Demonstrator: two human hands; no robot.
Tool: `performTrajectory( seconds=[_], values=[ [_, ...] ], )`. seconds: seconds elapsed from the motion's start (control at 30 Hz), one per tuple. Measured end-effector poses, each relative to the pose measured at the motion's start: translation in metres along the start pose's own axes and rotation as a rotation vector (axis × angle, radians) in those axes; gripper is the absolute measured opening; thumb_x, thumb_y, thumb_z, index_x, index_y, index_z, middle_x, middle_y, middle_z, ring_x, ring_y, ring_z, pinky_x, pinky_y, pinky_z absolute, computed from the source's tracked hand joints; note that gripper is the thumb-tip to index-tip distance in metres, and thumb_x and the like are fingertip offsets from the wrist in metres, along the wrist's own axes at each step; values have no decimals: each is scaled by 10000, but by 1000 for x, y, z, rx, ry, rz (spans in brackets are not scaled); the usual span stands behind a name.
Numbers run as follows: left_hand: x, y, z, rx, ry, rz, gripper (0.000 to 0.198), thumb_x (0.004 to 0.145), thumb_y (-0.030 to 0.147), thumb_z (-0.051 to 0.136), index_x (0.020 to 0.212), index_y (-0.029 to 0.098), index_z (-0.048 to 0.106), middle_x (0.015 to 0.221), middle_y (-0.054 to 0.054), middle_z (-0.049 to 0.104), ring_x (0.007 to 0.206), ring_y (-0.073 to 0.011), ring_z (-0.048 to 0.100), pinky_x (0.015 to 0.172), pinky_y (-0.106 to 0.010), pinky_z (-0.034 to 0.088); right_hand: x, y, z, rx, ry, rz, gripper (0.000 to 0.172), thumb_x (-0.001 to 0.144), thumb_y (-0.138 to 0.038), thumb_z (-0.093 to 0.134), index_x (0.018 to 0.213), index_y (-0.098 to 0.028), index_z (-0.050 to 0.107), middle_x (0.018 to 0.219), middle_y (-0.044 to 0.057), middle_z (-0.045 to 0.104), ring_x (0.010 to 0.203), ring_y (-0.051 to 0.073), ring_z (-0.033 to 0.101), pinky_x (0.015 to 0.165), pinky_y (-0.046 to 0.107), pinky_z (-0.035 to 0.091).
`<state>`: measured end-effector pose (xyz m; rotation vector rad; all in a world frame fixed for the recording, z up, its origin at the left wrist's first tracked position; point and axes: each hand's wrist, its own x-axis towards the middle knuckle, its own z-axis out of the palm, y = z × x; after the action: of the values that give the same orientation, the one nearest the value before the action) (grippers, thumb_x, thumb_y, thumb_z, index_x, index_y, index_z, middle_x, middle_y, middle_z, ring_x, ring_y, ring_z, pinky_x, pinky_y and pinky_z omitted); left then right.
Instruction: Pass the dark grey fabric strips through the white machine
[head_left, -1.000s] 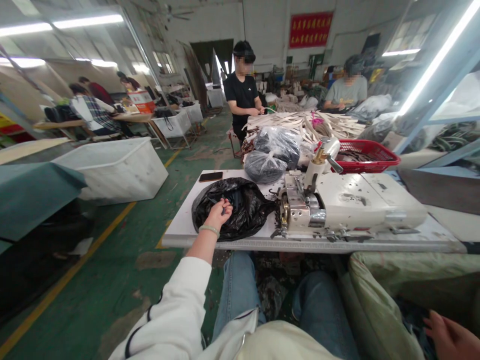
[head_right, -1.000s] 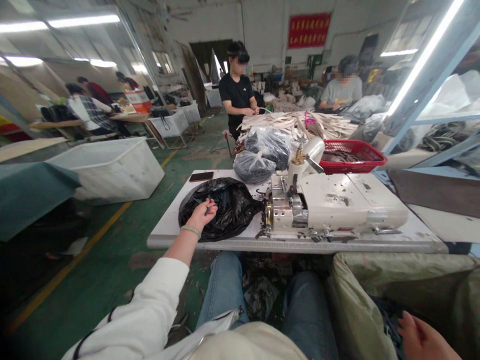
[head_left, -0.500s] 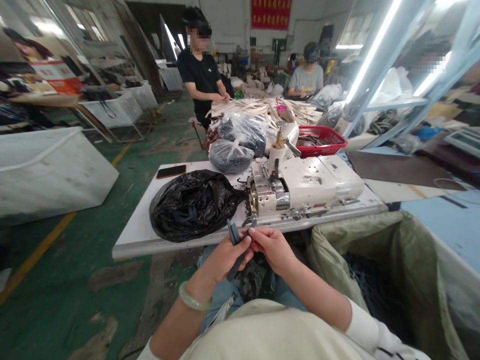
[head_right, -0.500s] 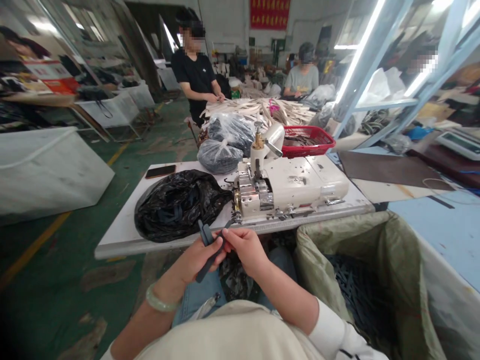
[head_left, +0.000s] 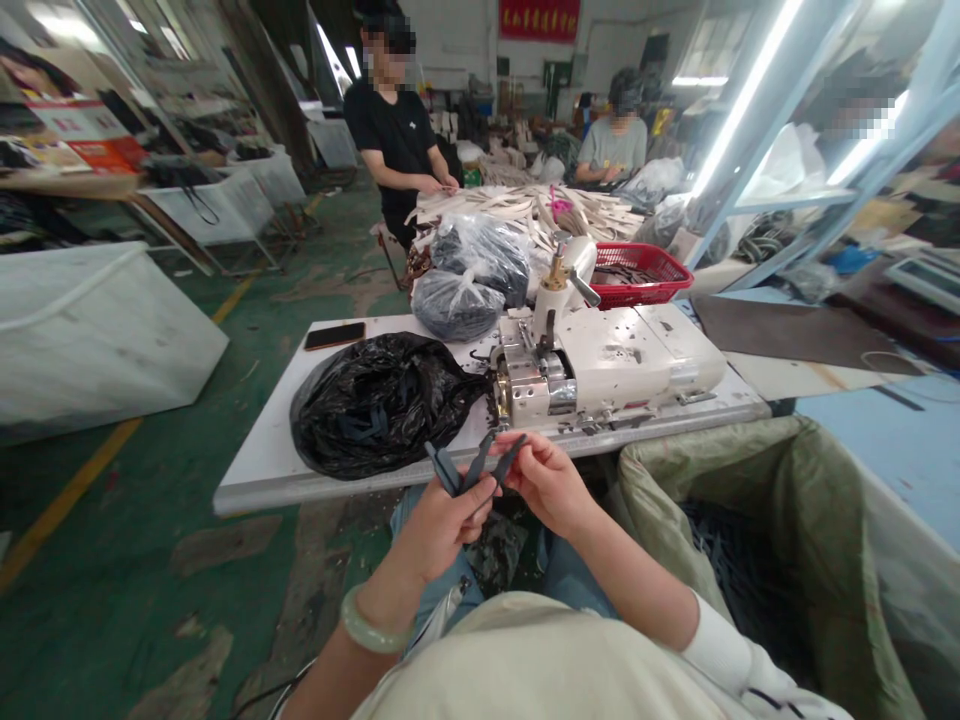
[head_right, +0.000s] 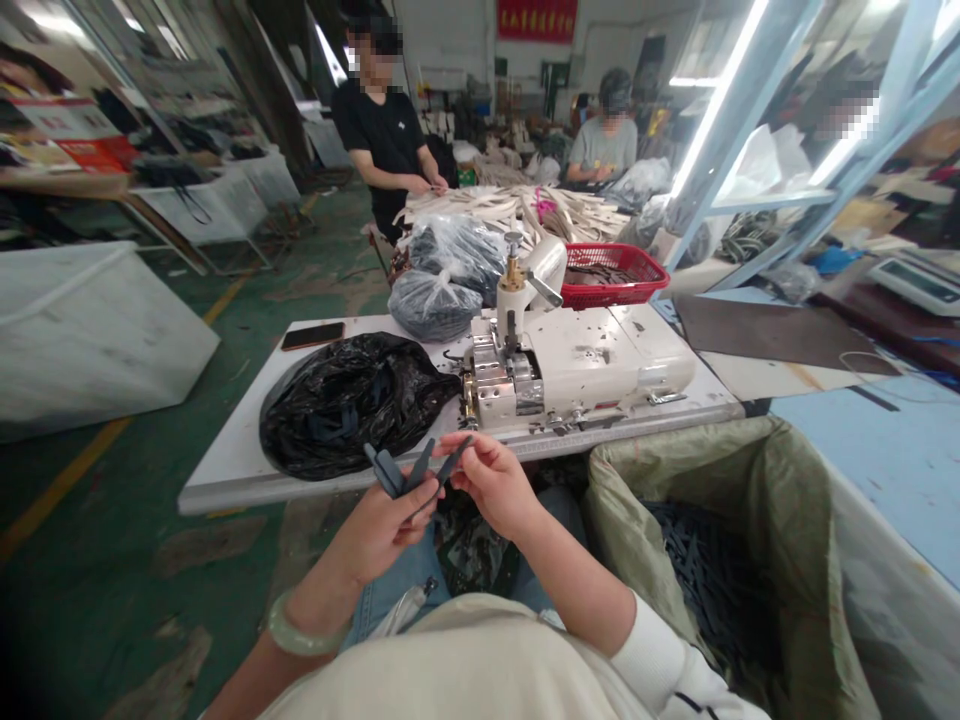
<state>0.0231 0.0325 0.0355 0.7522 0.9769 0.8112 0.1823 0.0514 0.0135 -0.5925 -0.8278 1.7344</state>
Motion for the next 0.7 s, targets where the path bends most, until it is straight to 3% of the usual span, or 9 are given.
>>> performTrajectory(
  seconds=[0.07,0.17,0.37,0.47,0.57,0.7],
  values=[
    [1,-3,3,157,126,179,314,746,373,710,949,155,610,496,90,372,407,-38,289,380,-151,202,-1,3,3,34,-59,19,228,811,-367,702,983,-218,690,917,37,669,733,123,573,656,229,453],
    [0,-5,5,323,196,278,301,758,381,693,941,152,625,482,76,415,416,-57,351,391,-173,249,-2,7,6,80,-68,33,172,796,-339,720,890,-197,693,840,31,656,730,125,570,647,219,449],
    [-2,-6,6,271,173,234,334,772,427,665,968,161,619,523,53,466,417,-64,380,370,-172,233,-2,14,5,151,-86,159,272,762,-394,740,939,-197,678,792,18,624,639,133,550,633,269,482],
    [3,-12,6,200,138,198,335,787,459,642,945,165,608,521,52,474,394,-47,323,360,-164,194,1,19,2,183,-80,170,269,743,-408,757,861,-185,662,740,0,587,585,112,517,582,248,474],
    [9,-18,3,124,156,163,370,782,519,620,752,154,568,488,51,450,380,-31,278,359,-157,161,14,15,-9,180,39,116,296,740,-422,758,723,-166,611,657,-20,534,588,92,508,582,211,467],
    [9,-19,-1,16,199,160,452,769,587,593,688,145,551,464,64,393,382,-23,248,362,-144,165,47,-8,-38,-50,371,103,354,756,-466,717,693,-148,577,527,-46,483,441,60,434,415,160,370]
  ],
)
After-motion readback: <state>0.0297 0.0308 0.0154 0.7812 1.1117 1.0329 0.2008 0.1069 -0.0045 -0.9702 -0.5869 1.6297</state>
